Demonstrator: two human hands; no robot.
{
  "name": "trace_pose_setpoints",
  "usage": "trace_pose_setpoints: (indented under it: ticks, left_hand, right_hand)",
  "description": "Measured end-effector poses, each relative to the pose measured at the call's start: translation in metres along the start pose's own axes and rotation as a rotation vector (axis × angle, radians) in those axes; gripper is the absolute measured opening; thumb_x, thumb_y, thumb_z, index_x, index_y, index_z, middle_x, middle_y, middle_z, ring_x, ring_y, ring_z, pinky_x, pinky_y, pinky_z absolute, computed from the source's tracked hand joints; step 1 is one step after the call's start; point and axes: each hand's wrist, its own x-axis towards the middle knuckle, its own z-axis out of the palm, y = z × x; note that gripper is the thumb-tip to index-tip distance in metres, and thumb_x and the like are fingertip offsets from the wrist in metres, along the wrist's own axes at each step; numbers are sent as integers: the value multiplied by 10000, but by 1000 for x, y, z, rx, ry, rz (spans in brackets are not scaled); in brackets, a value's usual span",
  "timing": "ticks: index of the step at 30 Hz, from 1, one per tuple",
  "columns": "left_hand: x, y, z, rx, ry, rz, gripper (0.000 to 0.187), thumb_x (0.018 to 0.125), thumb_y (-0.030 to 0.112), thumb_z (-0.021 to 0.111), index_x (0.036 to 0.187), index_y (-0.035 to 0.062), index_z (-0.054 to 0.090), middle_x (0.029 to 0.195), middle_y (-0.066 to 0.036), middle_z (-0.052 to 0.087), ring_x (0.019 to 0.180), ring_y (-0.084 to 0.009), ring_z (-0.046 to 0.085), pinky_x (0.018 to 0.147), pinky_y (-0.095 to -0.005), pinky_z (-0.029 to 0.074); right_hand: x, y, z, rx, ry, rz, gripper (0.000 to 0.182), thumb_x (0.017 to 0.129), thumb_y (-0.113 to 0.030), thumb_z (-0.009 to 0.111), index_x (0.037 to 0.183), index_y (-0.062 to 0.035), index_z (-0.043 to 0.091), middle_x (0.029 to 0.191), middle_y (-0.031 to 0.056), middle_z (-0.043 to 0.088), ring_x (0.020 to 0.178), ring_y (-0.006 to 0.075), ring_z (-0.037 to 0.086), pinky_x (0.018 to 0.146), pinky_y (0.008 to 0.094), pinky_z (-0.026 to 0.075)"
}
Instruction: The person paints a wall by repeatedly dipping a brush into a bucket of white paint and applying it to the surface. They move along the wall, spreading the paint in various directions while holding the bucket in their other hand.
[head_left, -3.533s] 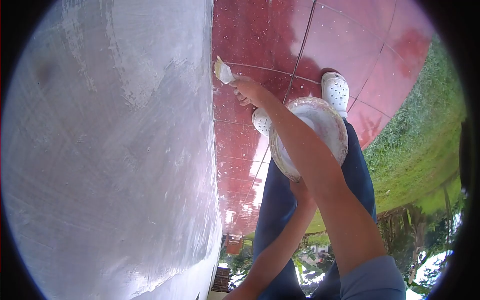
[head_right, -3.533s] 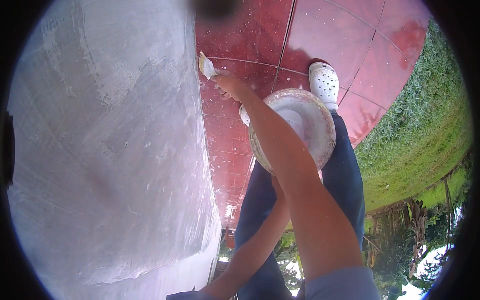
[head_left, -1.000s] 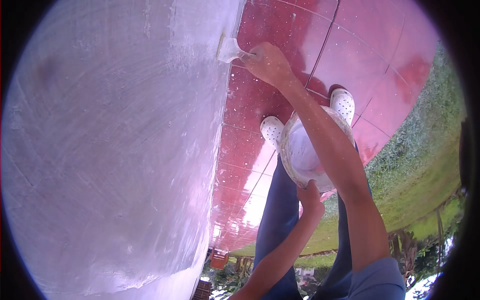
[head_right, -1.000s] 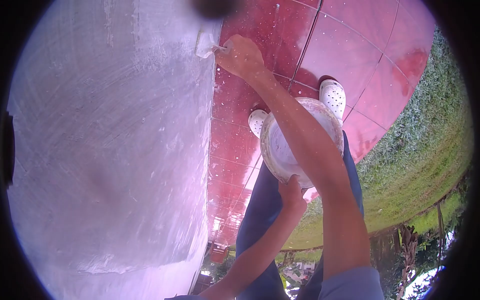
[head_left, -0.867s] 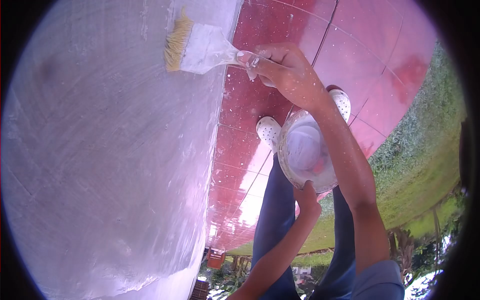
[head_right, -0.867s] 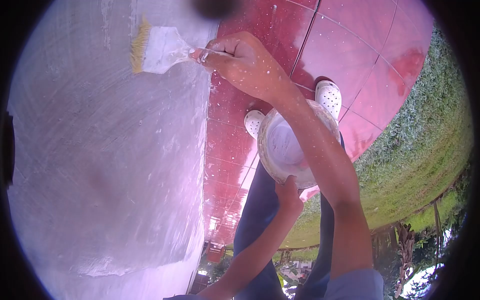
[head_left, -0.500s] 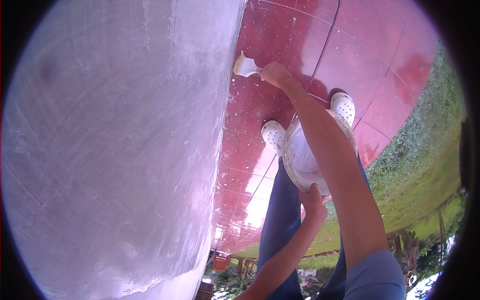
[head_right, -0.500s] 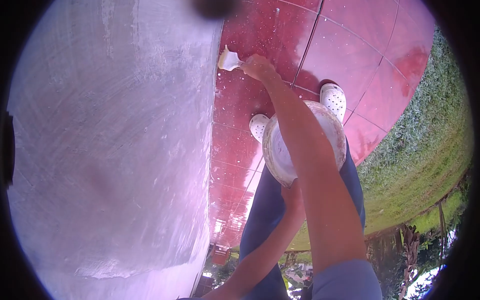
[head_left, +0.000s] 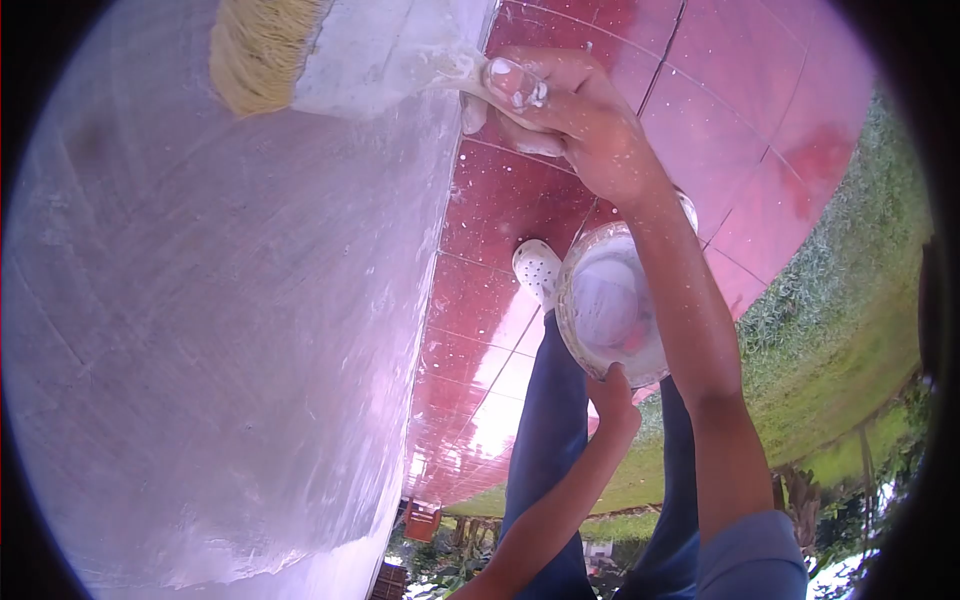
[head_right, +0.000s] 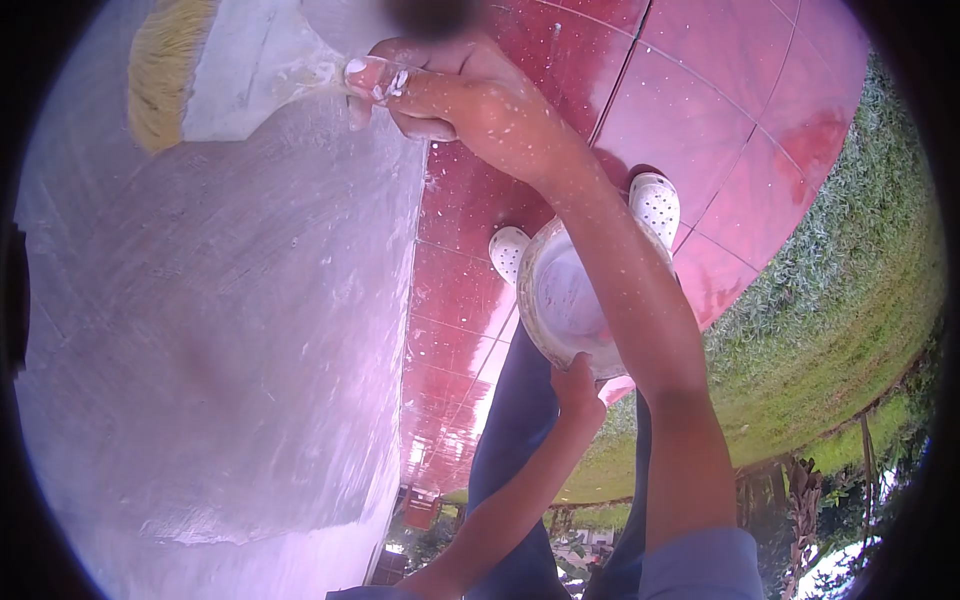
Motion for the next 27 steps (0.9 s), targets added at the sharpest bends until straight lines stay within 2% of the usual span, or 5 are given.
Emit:
trace_pose_setpoints:
  ticks: [6,12,16,20,27]
  left_hand:
    - [0,5,2,10,-25,-40,464,835,14,545,1292,-9,468,1207,-104,568,1063,-197,568,884,-308,464]
    - [-1,1,0,11,-22,19,465,836,2,540,1294,-19,463,1240,-121,559,1079,-210,562,907,-312,455]
    - [8,-9,-2,-35,6,4,455,832,-4,538,1282,-19,478,1222,-117,571,1067,-208,567,900,-309,451]
    - [7,-11,-9,24,-61,7,512,845,11,553,1342,24,431,1265,-112,542,1107,-236,568,911,-377,510]
    - [-4,6,3,-38,-30,-7,454,831,9,545,1278,-29,479,1201,-107,570,1050,-178,572,869,-293,467]
  right_hand:
    - [34,194,-79,-266,67,416,367,967,-329,552,900,-4,709,669,42,544,604,155,465,603,307,385]
    - [35,151,-56,-908,266,257,457,879,-418,621,786,22,703,734,252,648,623,372,597,696,454,495]
    - [-7,5,-12,-585,247,254,322,937,-301,594,876,-10,717,586,37,520,515,91,397,496,290,320]
    - [-22,-28,0,-120,135,-1,305,964,-293,573,917,-20,699,606,-37,450,517,54,312,485,251,249]
    - [36,208,-66,-21,68,356,327,949,-300,590,810,-31,711,645,19,565,639,138,535,631,297,454]
